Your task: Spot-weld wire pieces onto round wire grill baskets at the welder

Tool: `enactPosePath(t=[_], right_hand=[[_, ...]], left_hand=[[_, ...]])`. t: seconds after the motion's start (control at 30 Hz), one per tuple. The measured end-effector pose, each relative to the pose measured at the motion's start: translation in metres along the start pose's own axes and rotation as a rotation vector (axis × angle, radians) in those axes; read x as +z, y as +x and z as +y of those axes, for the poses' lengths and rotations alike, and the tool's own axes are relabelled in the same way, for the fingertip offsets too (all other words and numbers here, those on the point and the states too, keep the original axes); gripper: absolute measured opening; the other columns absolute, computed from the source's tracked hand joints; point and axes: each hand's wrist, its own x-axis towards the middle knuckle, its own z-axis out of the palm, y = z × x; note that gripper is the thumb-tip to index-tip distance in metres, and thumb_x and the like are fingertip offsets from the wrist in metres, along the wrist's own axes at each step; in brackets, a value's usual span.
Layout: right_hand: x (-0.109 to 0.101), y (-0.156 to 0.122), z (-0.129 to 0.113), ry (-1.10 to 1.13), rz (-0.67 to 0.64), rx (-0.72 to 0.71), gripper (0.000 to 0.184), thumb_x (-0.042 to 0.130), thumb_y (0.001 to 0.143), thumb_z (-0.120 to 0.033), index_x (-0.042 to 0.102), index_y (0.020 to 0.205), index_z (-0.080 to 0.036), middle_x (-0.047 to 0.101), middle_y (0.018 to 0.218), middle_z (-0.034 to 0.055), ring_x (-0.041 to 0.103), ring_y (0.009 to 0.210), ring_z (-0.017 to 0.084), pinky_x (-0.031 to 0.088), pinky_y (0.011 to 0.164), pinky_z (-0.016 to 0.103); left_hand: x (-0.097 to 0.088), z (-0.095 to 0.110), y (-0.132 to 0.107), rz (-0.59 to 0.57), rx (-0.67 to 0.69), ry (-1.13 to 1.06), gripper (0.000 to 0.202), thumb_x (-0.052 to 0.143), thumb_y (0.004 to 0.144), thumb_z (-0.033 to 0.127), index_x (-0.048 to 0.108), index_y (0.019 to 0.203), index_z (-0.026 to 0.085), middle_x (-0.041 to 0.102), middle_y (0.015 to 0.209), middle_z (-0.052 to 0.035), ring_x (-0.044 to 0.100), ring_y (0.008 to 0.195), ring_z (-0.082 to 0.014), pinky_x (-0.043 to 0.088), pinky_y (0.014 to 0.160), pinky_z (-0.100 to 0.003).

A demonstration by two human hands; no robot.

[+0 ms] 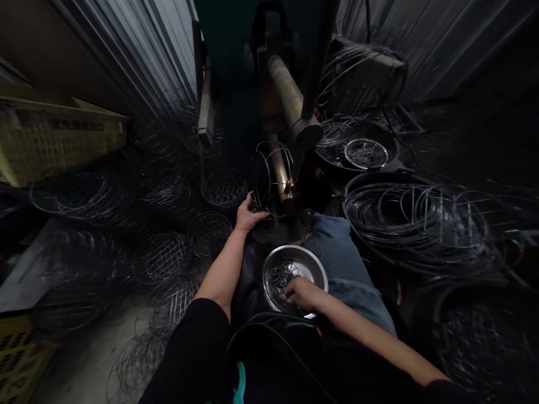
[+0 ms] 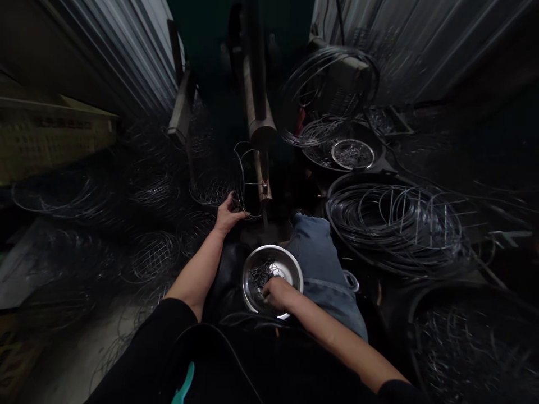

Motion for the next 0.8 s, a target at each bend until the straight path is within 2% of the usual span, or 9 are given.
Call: enactPosePath(t=[0.17, 0.33, 0.43, 0.53, 0.6, 0.67, 0.73, 0.8], right_hand=[[-0.002, -0.003, -0.002, 0.001, -0.021, 0.017, 0.021, 0.061, 0.07, -0.013, 0.079, 0.078, -0.018, 0.071, 0.066, 0.0026, 0.06, 0.067, 0.015, 0.041, 0.062, 0.022], [-0.004, -0.007, -0.006, 0.08, -0.025, 0.02, 0.023, 0.057, 0.074, -0.014, 0.078, 0.082, -0.016, 0.068, 0.064, 0.0022, 0.059, 0.061, 0.013, 0.044, 0.06, 0.022], [-0.02, -0.018, -0.008, 0.204, -0.019, -0.022, 0.021, 0.057, 0.076, -0.02, 0.077, 0.084, -0.015, 0.07, 0.072, 0.0036, 0.062, 0.066, 0.015, 0.047, 0.063, 0.023], [-0.051, -0.038, -0.008, 0.49, 0.03, -0.21, 0.022, 0.069, 0.073, -0.033, 0.077, 0.082, -0.015, 0.071, 0.082, 0.0063, 0.065, 0.075, 0.018, 0.051, 0.071, 0.027], [-0.076, -0.052, -0.007, 0.631, 0.159, -0.33, 0.027, 0.076, 0.069, -0.04, 0.078, 0.081, -0.016, 0.072, 0.085, 0.007, 0.065, 0.08, 0.019, 0.052, 0.076, 0.03], [-0.099, -0.06, -0.009, 0.754, 0.37, -0.358, 0.026, 0.078, 0.069, -0.041, 0.078, 0.08, -0.017, 0.071, 0.078, 0.0058, 0.065, 0.074, 0.018, 0.053, 0.072, 0.031], [-0.118, -0.058, -0.014, 0.904, 0.606, -0.373, 0.026, 0.08, 0.067, -0.04, 0.077, 0.08, -0.017, 0.071, 0.071, 0.0044, 0.065, 0.067, 0.017, 0.054, 0.067, 0.032], [-0.133, -0.048, -0.022, 1.032, 0.779, -0.404, 0.028, 0.082, 0.064, -0.039, 0.076, 0.081, -0.017, 0.072, 0.072, 0.0044, 0.067, 0.065, 0.017, 0.055, 0.065, 0.033]], left_hand=[[0.006, 0.01, -0.011, 0.093, 0.088, 0.27, 0.096, 0.09, 0.043, 0.021, 0.058, 0.133, 0.018, 0.055, 0.098, -0.0033, 0.057, 0.093, -0.0184, 0.049, 0.091, -0.035], [0.001, 0.036, -0.04, 0.161, 0.156, 0.281, 0.087, 0.088, 0.045, 0.02, 0.061, 0.128, 0.019, 0.055, 0.099, -0.0034, 0.057, 0.093, -0.0188, 0.05, 0.09, -0.035], [-0.002, 0.062, -0.058, 0.219, 0.271, 0.363, 0.083, 0.086, 0.048, 0.022, 0.061, 0.127, 0.019, 0.055, 0.103, -0.0046, 0.057, 0.096, -0.0198, 0.05, 0.091, -0.035], [-0.001, 0.089, -0.065, 0.283, 0.372, 0.478, 0.081, 0.084, 0.049, 0.023, 0.061, 0.127, 0.018, 0.054, 0.106, -0.0059, 0.057, 0.1, -0.0219, 0.047, 0.096, -0.036], [0.005, 0.103, -0.062, 0.306, 0.394, 0.534, 0.082, 0.084, 0.048, 0.025, 0.061, 0.126, 0.015, 0.054, 0.106, -0.0067, 0.057, 0.101, -0.0236, 0.046, 0.097, -0.038], [0.012, 0.11, -0.056, 0.32, 0.386, 0.553, 0.084, 0.085, 0.047, 0.029, 0.061, 0.126, 0.014, 0.053, 0.106, -0.0072, 0.057, 0.101, -0.0247, 0.046, 0.097, -0.039], [0.02, 0.114, -0.049, 0.334, 0.363, 0.54, 0.085, 0.086, 0.047, 0.033, 0.06, 0.126, 0.015, 0.053, 0.107, -0.0069, 0.057, 0.102, -0.0247, 0.046, 0.097, -0.039], [0.026, 0.116, -0.044, 0.344, 0.342, 0.527, 0.086, 0.087, 0.048, 0.035, 0.059, 0.127, 0.016, 0.053, 0.108, -0.0064, 0.058, 0.103, -0.0242, 0.046, 0.097, -0.038]])
